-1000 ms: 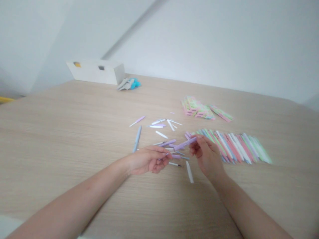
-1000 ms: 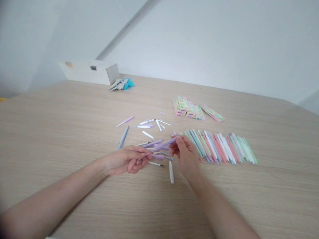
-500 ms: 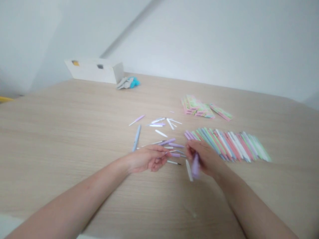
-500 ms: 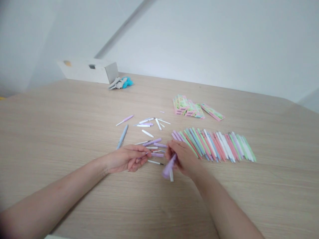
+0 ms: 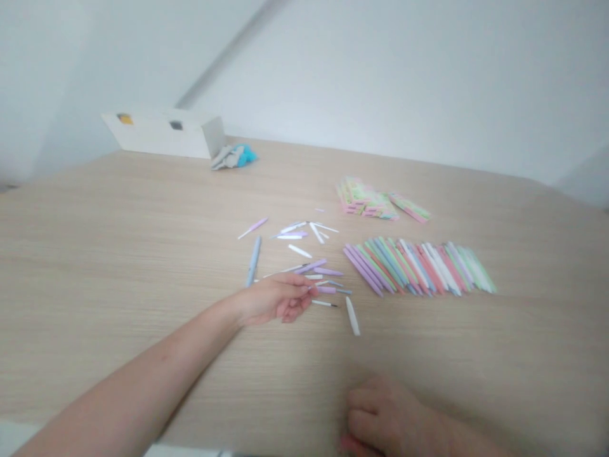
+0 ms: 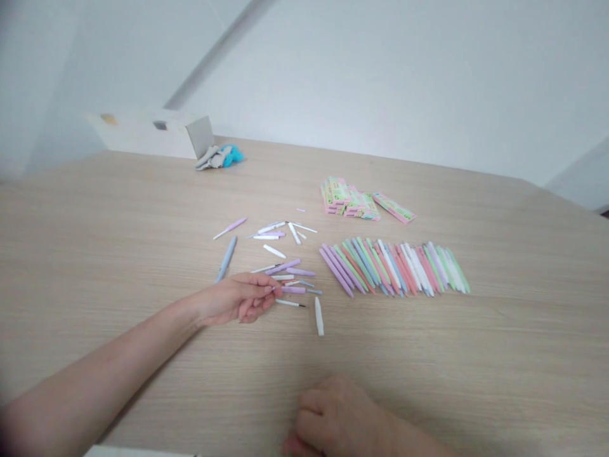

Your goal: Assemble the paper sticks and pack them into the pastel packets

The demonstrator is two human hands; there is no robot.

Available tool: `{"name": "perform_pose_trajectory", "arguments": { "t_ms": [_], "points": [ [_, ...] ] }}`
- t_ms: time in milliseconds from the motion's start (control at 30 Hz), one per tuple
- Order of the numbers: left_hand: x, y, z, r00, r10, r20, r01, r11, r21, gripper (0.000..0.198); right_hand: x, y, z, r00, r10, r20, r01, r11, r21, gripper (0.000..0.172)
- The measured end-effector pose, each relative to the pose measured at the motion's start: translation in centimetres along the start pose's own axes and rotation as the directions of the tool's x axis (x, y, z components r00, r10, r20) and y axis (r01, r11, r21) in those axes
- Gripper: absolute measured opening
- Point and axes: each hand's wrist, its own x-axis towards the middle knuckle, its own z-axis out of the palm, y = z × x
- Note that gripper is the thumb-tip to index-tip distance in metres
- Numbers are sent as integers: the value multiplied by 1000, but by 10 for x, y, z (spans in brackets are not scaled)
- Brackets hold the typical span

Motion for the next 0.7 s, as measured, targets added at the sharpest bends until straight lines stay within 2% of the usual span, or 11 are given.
{"name": "perform_pose_trajectory", "arguments": {
  "t_ms": [100, 167, 233, 533, 633, 700],
  "points": [
    [1, 0, -1, 1000, -5, -6, 5, 1000, -2, 15, 7, 7, -9, 994, 97, -60, -99, 994, -43, 25],
    [1, 0, -2, 1000, -5, 7, 5, 1000, -1, 15, 14, 14, -12, 969, 221, -110, -229, 970, -75, 25],
    [1, 0, -3, 1000, -4, 5, 4, 1000, 0, 14, 21, 21, -12, 943, 280, -178, -301, 948, -101, 27],
    [4, 0, -5, 999, -8, -39, 8, 1000, -5, 16, 51, 53, -13, 883, 341, -322, -422, 878, -226, 34],
    [3, 1, -5, 999, 20, -44, -20, 1000, 0, 16, 54, 59, -18, 868, 369, -332, -436, 887, -154, 36],
    [3, 1, -5, 999, 31, -37, -31, 1000, 1, 16, 47, 55, -19, 827, 432, -360, -449, 893, 38, 38]
  ]
}}
